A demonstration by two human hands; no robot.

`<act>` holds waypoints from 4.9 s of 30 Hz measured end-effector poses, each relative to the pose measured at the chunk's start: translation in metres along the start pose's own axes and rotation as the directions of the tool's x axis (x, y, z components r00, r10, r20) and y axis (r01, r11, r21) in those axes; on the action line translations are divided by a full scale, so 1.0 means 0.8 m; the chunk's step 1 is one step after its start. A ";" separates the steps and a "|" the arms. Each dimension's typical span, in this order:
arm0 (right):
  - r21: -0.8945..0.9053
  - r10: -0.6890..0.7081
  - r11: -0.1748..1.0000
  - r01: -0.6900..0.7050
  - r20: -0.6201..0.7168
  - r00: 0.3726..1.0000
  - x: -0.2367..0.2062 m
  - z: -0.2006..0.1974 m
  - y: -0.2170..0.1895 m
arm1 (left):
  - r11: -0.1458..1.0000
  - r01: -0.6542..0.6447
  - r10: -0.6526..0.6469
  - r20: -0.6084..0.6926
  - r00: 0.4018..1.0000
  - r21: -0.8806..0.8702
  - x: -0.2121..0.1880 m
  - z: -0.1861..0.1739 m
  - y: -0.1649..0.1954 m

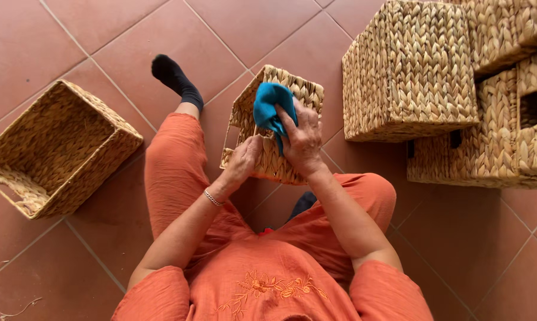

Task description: The person sits on a tiled floor and wipes a rectangular woven basket with a blue cloth. They clean the exterior and interior surfaces, then place the basket on a stack of similar baskets.

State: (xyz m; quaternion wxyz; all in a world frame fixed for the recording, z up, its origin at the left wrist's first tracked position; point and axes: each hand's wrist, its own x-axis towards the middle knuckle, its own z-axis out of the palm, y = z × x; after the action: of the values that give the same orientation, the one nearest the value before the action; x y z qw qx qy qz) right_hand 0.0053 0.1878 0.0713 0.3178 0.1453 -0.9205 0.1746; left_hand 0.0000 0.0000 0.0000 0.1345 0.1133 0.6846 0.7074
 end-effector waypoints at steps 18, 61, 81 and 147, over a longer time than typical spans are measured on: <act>-0.087 0.124 0.989 -0.117 0.084 0.989 0.007 0.055 -0.014 | 0.909 0.166 -0.226 -0.118 0.967 -0.382 -0.050 -0.049 -0.014; 0.180 -0.060 0.983 0.014 0.255 0.965 -0.114 -0.044 -0.230 | 0.947 -0.017 -0.097 -0.337 0.936 -0.322 -0.129 -0.087 0.012; -0.010 -0.046 0.999 0.050 0.268 0.962 0.034 0.076 -0.129 | 0.928 0.167 -0.257 -0.245 0.935 -0.334 -0.089 -0.119 -0.012; -0.120 0.202 0.978 -0.170 0.359 0.911 0.088 0.144 -0.048 | 0.990 -0.050 0.008 -0.308 0.951 -0.129 -0.073 -0.073 -0.046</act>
State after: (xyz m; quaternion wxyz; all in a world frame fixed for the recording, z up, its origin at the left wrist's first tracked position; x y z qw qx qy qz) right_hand -0.0949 0.0945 0.0405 0.1268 0.0735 -0.9801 0.1337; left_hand 0.0360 -0.0736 -0.0377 0.0235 0.0027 0.6460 0.7630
